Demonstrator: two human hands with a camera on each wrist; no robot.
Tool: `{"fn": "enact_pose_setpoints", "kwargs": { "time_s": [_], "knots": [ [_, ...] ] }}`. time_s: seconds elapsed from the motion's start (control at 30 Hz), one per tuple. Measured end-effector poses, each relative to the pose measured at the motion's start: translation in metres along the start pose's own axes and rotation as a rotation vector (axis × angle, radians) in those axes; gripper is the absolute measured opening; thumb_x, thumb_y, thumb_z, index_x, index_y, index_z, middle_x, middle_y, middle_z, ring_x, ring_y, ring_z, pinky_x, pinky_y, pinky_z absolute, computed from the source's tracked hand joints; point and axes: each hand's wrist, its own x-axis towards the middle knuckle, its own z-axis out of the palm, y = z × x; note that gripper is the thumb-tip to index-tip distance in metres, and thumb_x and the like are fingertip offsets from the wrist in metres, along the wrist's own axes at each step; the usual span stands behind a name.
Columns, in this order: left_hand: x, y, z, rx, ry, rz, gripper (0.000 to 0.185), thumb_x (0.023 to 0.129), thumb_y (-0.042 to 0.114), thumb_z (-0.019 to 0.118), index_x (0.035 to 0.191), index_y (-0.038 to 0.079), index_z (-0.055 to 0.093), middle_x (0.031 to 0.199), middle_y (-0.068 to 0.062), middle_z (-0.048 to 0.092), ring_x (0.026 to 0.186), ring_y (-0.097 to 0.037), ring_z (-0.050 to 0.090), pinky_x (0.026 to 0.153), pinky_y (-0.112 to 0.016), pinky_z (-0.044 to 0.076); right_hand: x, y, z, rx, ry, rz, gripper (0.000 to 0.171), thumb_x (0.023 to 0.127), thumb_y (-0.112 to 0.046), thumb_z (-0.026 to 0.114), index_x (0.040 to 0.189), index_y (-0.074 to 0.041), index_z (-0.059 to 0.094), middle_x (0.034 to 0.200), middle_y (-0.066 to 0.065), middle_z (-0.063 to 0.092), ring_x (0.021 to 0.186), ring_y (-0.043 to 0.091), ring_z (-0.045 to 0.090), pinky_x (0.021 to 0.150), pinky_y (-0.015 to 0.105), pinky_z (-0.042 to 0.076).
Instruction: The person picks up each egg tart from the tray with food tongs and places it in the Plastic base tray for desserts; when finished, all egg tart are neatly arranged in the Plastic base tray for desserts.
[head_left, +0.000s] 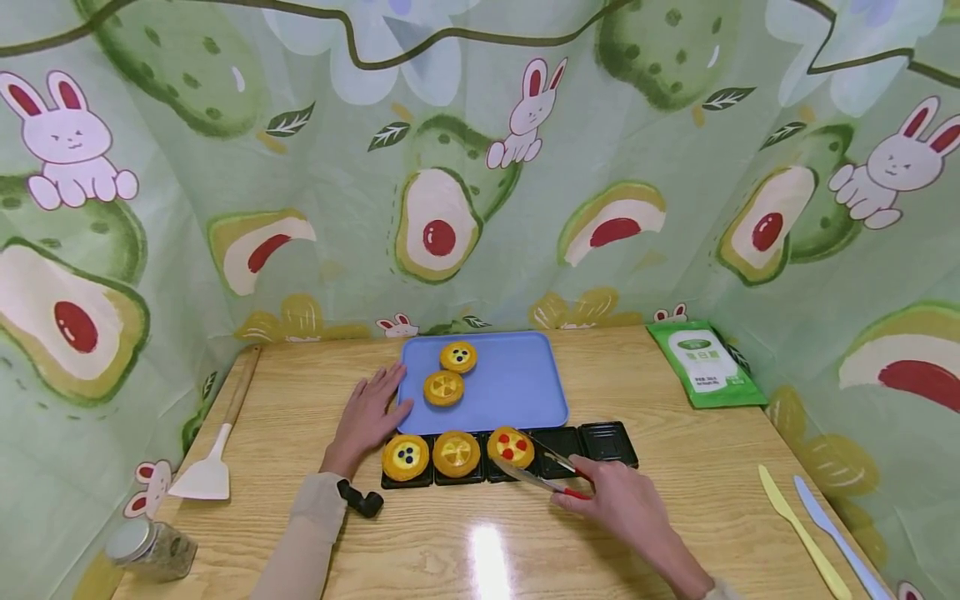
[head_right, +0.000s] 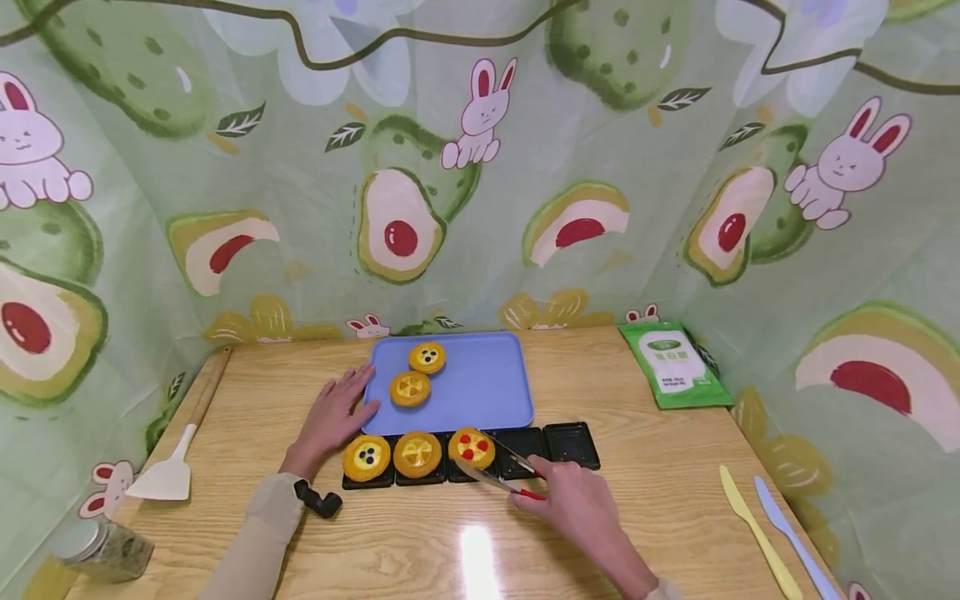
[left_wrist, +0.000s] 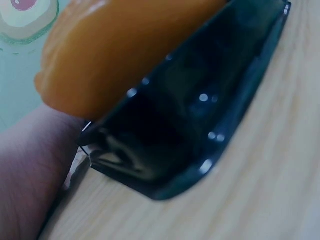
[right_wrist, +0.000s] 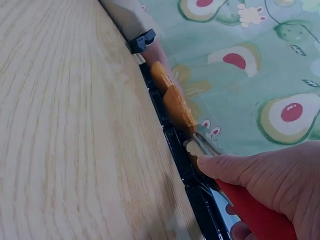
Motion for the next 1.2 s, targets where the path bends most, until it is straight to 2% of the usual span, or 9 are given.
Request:
{"fn": "enact_pose_setpoints", "kwargs": {
  "time_s": [0.2, 0.37, 0.57, 0.77, 0.9, 1.13, 1.2],
  "knots": [
    [0.0, 0.0, 0.001, -0.002, 0.0, -0.003, 0.073, 0.106, 0.054, 0.049, 0.166, 0.018, 0.03, 0.171, -0.002, 0.029, 0.159, -0.033, 0.023, 0.126, -0.06, 0.013, 0.001, -0.001, 0.004, -0.021, 0.024, -0.004, 0.056, 0.077, -0.063, 0.085, 0.115, -0.022, 0.075, 0.06, -0.01, 0.036, 0.055, 0.011, 0.039, 0.045, 0.03, 0.029],
    [0.0, -0.001, 0.001, 0.002, 0.001, -0.002, 0.073, 0.106, 0.055, 0.049, 0.167, 0.018, 0.03, 0.171, -0.001, 0.029, 0.159, -0.033, 0.023, 0.127, -0.059, 0.012, 0.002, -0.001, 0.001, 0.026, 0.021, 0.023, 0.061, 0.075, -0.065, 0.085, 0.117, -0.022, 0.075, 0.06, -0.01, 0.038, 0.056, 0.01, 0.039, 0.047, 0.029, 0.028],
    [0.0, -0.001, 0.001, -0.001, -0.002, -0.004, 0.073, 0.106, 0.055, 0.049, 0.166, 0.018, 0.031, 0.172, -0.001, 0.028, 0.159, -0.033, 0.023, 0.127, -0.059, 0.012, 0.005, -0.001, -0.006, 0.09, 0.003, 0.061, 0.076, 0.075, -0.067, 0.084, 0.13, -0.015, 0.074, 0.063, -0.008, 0.045, 0.057, 0.01, 0.04, 0.05, 0.027, 0.029],
    [0.0, -0.001, 0.001, 0.0, -0.001, -0.001, 0.074, 0.106, 0.055, 0.048, 0.167, 0.018, 0.03, 0.172, -0.001, 0.028, 0.159, -0.033, 0.023, 0.127, -0.06, 0.012, 0.011, 0.002, -0.011, 0.105, 0.027, 0.044, 0.083, 0.078, -0.071, 0.079, 0.137, -0.012, 0.071, 0.063, -0.009, 0.046, 0.055, 0.009, 0.039, 0.048, 0.026, 0.028],
    [0.0, -0.002, 0.002, -0.004, 0.0, -0.005, 0.074, 0.106, 0.056, 0.048, 0.167, 0.018, 0.03, 0.171, -0.001, 0.029, 0.159, -0.033, 0.023, 0.127, -0.059, 0.012, 0.017, 0.004, -0.013, 0.114, 0.057, 0.023, 0.082, 0.079, -0.072, 0.077, 0.133, -0.011, 0.071, 0.063, -0.008, 0.045, 0.054, 0.009, 0.039, 0.047, 0.026, 0.028],
    [0.001, -0.003, 0.002, 0.0, -0.003, -0.007, 0.073, 0.106, 0.056, 0.047, 0.167, 0.019, 0.03, 0.171, 0.0, 0.028, 0.159, -0.032, 0.022, 0.127, -0.059, 0.013, 0.029, 0.005, -0.017, 0.14, 0.073, 0.036, 0.063, 0.08, -0.07, 0.078, 0.099, -0.012, 0.066, 0.061, -0.006, 0.04, 0.053, 0.011, 0.039, 0.049, 0.028, 0.029],
    [0.001, -0.003, 0.002, -0.002, -0.003, -0.009, 0.073, 0.106, 0.056, 0.048, 0.167, 0.019, 0.03, 0.171, 0.0, 0.029, 0.159, -0.032, 0.022, 0.127, -0.059, 0.012, 0.033, 0.005, -0.017, 0.139, 0.076, 0.032, 0.06, 0.081, -0.068, 0.079, 0.094, -0.012, 0.064, 0.06, -0.005, 0.038, 0.052, 0.012, 0.038, 0.048, 0.028, 0.028]
  ]
}}
